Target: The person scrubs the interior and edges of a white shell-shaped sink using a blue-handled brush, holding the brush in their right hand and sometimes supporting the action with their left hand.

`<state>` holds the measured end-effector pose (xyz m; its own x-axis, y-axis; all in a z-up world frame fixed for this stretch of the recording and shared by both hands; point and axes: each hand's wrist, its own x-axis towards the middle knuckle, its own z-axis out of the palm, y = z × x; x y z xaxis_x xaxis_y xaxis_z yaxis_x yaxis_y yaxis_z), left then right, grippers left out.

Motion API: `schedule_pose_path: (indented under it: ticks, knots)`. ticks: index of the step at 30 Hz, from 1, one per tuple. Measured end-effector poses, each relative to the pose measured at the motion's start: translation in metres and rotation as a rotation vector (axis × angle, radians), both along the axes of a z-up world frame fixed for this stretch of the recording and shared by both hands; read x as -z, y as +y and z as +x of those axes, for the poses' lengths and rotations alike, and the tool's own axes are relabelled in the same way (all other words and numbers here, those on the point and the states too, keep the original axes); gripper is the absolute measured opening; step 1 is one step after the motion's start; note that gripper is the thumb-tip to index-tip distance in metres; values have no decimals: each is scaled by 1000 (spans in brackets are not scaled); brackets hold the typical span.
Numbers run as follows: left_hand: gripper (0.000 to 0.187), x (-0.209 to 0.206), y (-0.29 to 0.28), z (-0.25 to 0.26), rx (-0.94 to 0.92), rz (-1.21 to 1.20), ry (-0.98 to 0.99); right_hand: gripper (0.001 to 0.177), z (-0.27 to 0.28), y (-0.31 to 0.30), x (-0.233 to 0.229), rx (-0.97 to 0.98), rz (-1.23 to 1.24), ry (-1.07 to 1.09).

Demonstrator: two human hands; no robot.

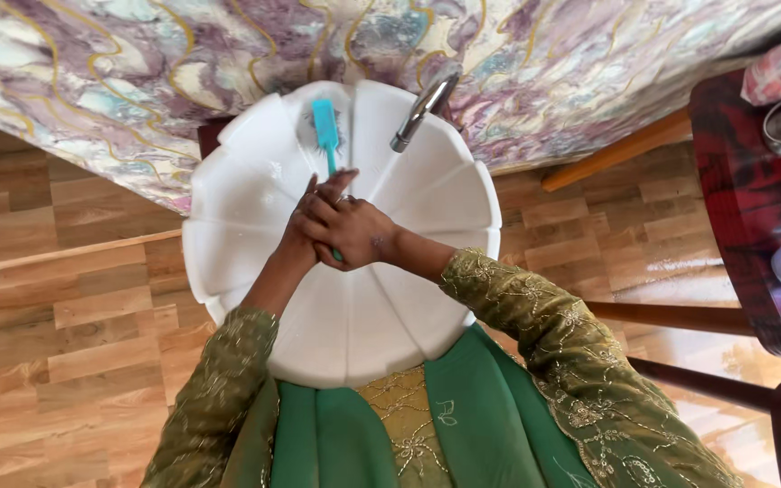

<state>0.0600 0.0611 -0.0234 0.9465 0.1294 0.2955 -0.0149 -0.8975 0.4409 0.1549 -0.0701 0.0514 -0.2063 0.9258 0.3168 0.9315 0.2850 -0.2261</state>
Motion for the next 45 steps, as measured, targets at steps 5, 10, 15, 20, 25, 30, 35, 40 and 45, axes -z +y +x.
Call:
schedule_pose_path:
  ticks: [5, 10, 15, 20, 25, 30, 35, 40, 45]
  knots:
    - [28, -2, -95, -41, 156, -115, 36, 56, -33, -61, 3, -93, -327, -43]
    - [30, -6, -81, -22, 4, 75, -60, 65, -23, -60, 20, -120, -205, -40]
    - [31, 16, -53, 2, -168, -56, -65, 67, 7, -44, -15, 93, -46, -47]
    - [38, 19, -146, -48, 11, -881, 4, 66, -18, -124, -49, 55, -236, 159]
    - [41, 4, -183, -68, -34, -386, -81, 65, -36, -151, -58, 9, -265, 208]
    - [47, -9, -170, -57, 5, -247, 32, 54, -35, -145, -66, 88, -215, 259]
    - [56, -10, -172, -84, 84, -159, 34, 57, -52, -150, -79, 110, -201, 292]
    - [57, 10, -138, -76, 115, -155, 103, 59, -57, -125, -67, 180, -174, 331]
    - [52, 13, -115, -96, 294, -252, 117, 58, -76, -112, -77, 289, -230, 385]
